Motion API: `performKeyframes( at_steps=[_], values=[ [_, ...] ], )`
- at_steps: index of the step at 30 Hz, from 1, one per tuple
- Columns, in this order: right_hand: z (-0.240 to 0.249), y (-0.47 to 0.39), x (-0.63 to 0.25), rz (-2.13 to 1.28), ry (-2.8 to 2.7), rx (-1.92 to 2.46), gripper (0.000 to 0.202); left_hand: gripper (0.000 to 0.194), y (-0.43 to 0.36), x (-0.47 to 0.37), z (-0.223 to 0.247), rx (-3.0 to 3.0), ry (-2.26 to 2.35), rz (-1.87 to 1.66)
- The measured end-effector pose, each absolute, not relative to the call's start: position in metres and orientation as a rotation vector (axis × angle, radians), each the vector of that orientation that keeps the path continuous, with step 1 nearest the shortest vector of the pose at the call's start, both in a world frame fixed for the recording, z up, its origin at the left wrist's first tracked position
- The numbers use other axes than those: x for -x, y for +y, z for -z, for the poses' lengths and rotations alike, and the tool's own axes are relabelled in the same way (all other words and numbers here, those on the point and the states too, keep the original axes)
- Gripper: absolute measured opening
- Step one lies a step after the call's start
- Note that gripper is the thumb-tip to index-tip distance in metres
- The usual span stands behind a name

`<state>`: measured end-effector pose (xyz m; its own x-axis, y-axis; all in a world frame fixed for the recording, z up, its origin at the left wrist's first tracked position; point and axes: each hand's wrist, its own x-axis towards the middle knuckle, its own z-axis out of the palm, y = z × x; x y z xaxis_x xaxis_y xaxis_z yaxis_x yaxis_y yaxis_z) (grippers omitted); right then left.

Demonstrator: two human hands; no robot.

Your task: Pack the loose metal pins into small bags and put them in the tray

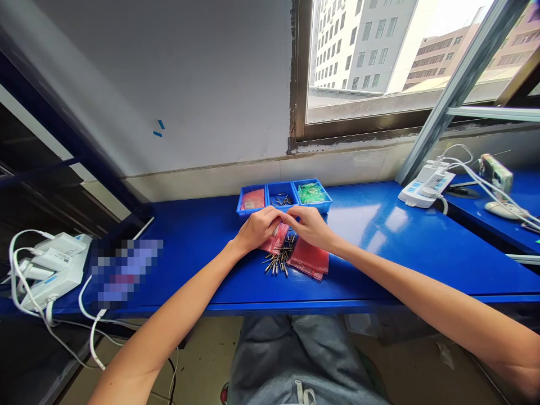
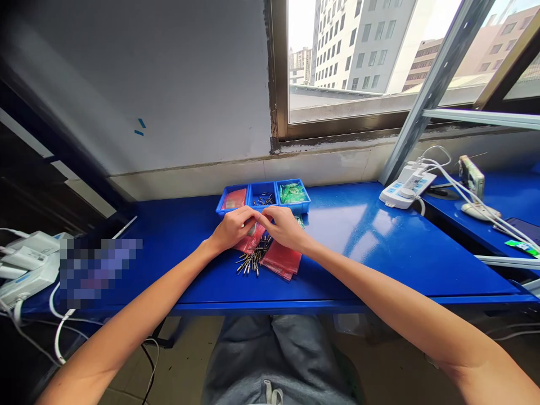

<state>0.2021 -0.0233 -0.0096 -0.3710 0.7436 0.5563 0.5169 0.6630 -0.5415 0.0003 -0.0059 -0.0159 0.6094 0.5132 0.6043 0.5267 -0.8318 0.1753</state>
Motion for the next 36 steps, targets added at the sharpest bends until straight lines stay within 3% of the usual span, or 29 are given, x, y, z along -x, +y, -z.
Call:
performKeyframes(
  at_steps=[5, 8, 13, 20, 36],
  values=[
    [0.011, -0.020, -0.204, -0.420, -1.977, 1.009, 0.006, 0.020, -0.005, 0.001, 0.017, 2.810, -0.876, 1.081],
    [0.016, -0.017, -0.206, -0.410, -1.967, 1.038, 0.015, 0.020, -0.006, 0.000, 0.016, 2.810, -0.926, 1.103],
    [0.016, -0.014, -0.207, -0.493, -2.002, 1.001, 0.013, 0.014, -0.008, 0.000, 0.015, 2.793, -1.051, 1.081],
    [0.011, -0.010, -0.211, -0.693, -1.883, 0.988, 0.013, 0.033, -0.005, 0.001, 0.020, 2.756, -1.081, 1.064],
    [0.010, -0.011, -0.210, -0.724, -1.817, 0.985, 0.028, 0.044, -0.009, -0.001, 0.017, 2.735, -1.030, 0.879]
  ],
)
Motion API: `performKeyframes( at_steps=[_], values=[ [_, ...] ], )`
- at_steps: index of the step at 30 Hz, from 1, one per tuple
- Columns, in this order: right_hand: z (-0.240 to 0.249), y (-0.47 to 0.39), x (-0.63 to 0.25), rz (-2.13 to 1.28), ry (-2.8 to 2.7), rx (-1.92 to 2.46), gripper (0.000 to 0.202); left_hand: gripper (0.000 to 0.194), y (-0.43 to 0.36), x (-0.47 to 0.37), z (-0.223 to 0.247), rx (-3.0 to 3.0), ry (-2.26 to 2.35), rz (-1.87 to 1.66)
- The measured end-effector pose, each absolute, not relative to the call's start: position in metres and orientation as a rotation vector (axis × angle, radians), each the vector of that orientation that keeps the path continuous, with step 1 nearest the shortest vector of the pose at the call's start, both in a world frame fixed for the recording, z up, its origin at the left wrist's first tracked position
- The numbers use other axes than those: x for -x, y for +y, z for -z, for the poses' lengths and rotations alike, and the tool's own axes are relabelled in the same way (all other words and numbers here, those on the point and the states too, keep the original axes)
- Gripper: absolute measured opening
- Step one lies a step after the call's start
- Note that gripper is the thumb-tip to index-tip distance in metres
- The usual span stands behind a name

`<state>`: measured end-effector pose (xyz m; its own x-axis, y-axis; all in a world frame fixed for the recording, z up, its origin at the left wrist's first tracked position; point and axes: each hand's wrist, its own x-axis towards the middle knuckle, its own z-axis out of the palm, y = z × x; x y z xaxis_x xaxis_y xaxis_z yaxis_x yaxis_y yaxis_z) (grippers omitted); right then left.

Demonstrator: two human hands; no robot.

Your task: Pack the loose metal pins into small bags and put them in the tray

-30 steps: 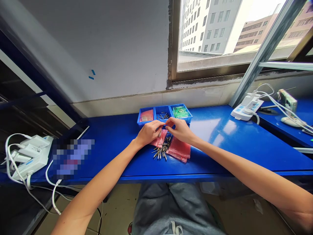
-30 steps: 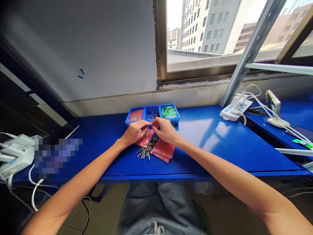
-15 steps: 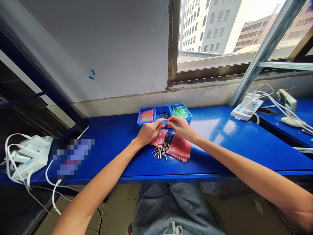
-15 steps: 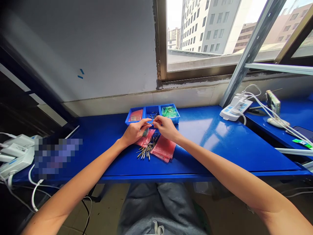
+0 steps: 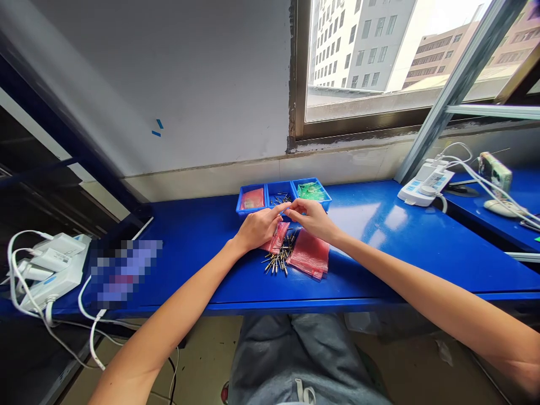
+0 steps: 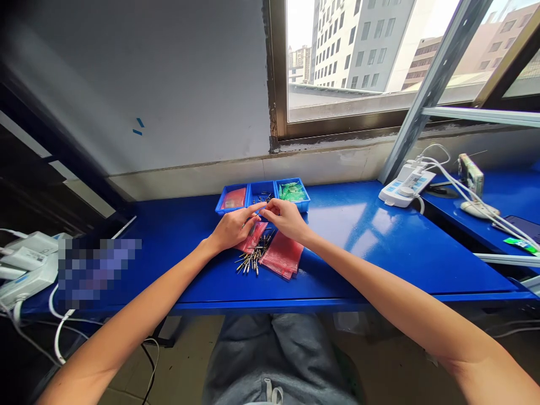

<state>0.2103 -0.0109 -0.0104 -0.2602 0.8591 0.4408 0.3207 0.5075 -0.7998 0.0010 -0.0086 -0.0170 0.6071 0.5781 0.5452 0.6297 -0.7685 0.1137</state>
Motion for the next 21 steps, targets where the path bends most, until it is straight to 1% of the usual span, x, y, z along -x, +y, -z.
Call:
performKeyframes(
  at_steps=[7, 11, 17, 21],
  values=[
    [0.0115, -0.0108, -0.2108, -0.734, -1.896, 0.977, 0.024, 0.042, -0.0093, -0.0009, 0.0157, 2.721, -1.110, 0.966],
    [0.0129, -0.0120, -0.2095, -0.669, -1.940, 1.002, 0.021, 0.038, -0.0104, -0.0021, 0.0146, 2.737, -1.196, 1.006],
    [0.0110, -0.0142, -0.2076, -0.693, -2.021, 0.933, 0.031, 0.028, -0.0092, -0.0009, 0.0159, 2.716, -1.162, 1.047],
    [0.0068, -0.0165, -0.2069, -0.756, -2.002, 0.916, 0.033, 0.019, -0.0083, 0.0002, 0.0157, 2.627, -1.145, 1.094]
  ],
)
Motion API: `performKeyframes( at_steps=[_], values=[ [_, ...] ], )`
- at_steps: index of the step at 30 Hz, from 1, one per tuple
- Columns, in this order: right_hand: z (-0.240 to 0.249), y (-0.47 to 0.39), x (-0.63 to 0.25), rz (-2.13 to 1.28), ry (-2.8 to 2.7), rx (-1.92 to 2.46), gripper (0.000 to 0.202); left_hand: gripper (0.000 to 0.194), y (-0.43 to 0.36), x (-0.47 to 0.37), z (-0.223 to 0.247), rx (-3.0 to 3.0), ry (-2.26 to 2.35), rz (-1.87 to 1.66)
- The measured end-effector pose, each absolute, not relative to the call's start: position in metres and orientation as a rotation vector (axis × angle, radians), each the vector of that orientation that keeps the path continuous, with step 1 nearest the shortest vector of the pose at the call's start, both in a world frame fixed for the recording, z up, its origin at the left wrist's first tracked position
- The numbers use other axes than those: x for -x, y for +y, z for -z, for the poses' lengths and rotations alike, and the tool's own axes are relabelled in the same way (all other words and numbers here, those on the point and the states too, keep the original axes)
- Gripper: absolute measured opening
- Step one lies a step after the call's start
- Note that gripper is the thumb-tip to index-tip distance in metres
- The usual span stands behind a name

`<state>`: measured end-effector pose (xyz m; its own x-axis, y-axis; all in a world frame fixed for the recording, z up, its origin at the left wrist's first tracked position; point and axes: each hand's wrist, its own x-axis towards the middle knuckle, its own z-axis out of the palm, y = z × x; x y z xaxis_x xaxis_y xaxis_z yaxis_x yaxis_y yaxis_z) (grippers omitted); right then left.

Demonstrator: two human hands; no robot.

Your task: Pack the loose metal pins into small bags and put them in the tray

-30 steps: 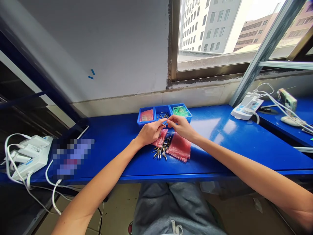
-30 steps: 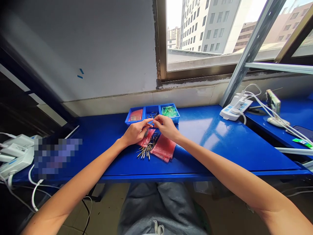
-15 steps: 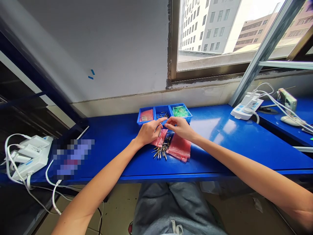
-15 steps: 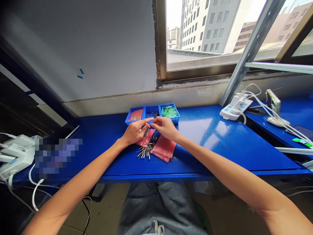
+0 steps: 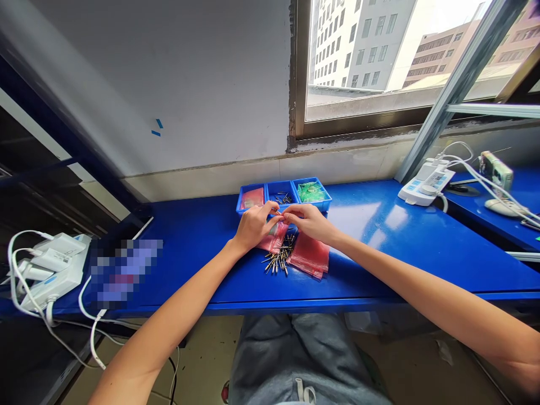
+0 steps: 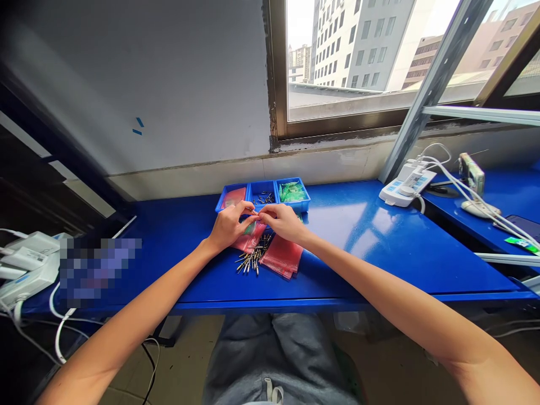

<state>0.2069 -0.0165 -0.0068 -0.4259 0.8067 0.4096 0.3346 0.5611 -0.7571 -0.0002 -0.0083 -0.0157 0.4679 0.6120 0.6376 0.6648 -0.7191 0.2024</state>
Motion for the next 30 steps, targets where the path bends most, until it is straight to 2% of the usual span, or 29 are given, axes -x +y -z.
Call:
performKeyframes(
  at_steps=[9, 15, 22, 30],
  values=[
    [0.005, -0.018, -0.208, -1.022, -1.884, 0.943, 0.031, 0.027, -0.007, 0.003, 0.013, 2.691, -1.074, 1.035],
    [-0.003, -0.020, -0.209, -1.151, -1.842, 1.004, 0.026, 0.024, -0.004, 0.004, 0.013, 2.635, -0.992, 0.963],
    [0.003, -0.012, -0.212, -1.080, -1.827, 0.966, 0.021, 0.016, 0.000, 0.008, 0.012, 2.661, -0.955, 1.000],
    [0.011, -0.016, -0.206, -0.693, -2.008, 0.916, 0.016, 0.019, -0.009, -0.002, 0.007, 2.778, -1.134, 1.485]
  ],
)
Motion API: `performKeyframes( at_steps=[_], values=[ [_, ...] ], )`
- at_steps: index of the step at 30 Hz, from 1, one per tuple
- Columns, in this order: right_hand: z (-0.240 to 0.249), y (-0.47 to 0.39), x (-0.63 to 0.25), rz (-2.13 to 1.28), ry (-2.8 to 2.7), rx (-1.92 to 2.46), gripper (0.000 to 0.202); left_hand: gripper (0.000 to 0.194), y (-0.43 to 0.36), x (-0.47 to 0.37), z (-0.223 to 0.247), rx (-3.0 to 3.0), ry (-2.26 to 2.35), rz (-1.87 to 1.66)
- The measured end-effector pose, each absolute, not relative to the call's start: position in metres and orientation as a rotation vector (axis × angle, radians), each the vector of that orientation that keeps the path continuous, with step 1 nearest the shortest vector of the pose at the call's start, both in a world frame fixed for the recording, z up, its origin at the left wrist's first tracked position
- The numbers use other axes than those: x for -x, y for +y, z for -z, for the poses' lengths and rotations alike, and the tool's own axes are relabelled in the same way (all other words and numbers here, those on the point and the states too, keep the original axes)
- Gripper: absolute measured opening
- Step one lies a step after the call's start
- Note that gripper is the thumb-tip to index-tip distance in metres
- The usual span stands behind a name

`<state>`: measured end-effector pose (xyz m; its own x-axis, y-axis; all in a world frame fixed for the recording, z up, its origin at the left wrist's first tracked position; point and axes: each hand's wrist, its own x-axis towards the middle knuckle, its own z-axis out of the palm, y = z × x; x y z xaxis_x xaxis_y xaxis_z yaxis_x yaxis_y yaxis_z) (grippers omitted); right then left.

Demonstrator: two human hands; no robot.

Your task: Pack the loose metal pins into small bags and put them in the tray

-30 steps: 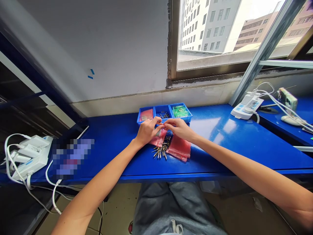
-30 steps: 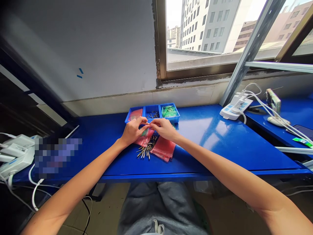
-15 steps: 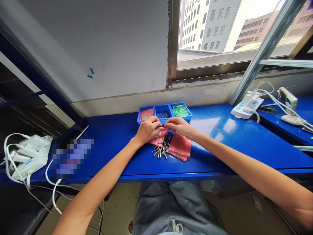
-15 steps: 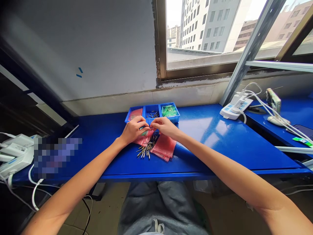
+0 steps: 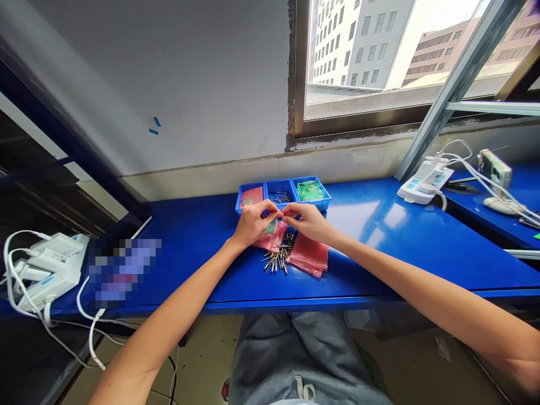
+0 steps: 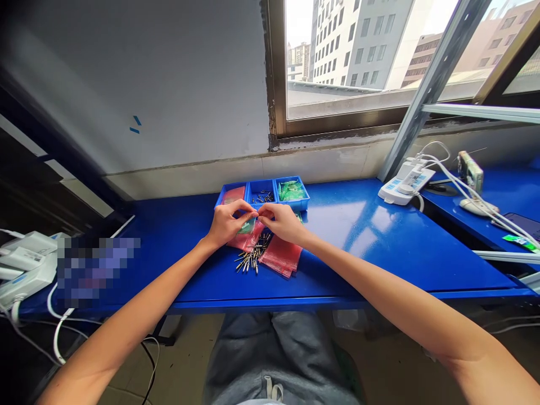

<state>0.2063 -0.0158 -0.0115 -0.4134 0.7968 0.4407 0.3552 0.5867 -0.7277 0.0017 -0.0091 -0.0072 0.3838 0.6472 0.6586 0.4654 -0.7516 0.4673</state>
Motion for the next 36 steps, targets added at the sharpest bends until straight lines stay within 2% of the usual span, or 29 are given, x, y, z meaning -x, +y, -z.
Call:
performKeyframes(
  at_steps=[6, 14, 16, 19, 22, 27, 30, 33, 36],
  values=[
    [0.010, -0.022, -0.203, -0.658, -1.946, 0.889, 0.022, 0.031, -0.008, -0.005, 0.004, -2.329, 0.903, -1.422],
    [0.011, -0.012, -0.205, -0.793, -1.981, 0.909, 0.028, 0.027, -0.007, -0.010, 0.008, -2.131, 1.034, -1.375],
    [0.009, -0.011, -0.207, -0.642, -2.020, 0.948, 0.023, 0.022, -0.008, -0.010, 0.007, -2.137, 1.101, -1.392],
    [0.001, -0.006, -0.216, -0.178, -2.065, 1.039, 0.017, 0.018, -0.007, -0.004, 0.003, -2.192, 1.213, -1.452],
    [-0.009, 0.006, -0.224, 0.165, -2.118, 1.114, 0.025, 0.019, -0.004, 0.004, 0.001, -2.384, 1.260, -1.466],
    [-0.017, 0.027, -0.216, 0.270, -2.227, 1.263, 0.031, 0.023, -0.001, 0.013, 0.001, -2.655, 1.246, -1.278],
    [-0.018, 0.018, -0.212, 0.263, -2.281, 1.182, 0.029, 0.025, -0.002, 0.013, 0.000, -2.736, 1.179, -1.053],
    [-0.013, -0.003, -0.218, 0.106, -2.458, 0.997, 0.030, 0.022, -0.005, 0.012, 0.000, -2.839, 1.073, -0.767],
    [-0.004, -0.019, -0.230, -0.091, -2.598, 0.913, 0.025, 0.030, -0.008, 0.010, 0.000, -2.884, 1.026, -0.578]
  ],
)
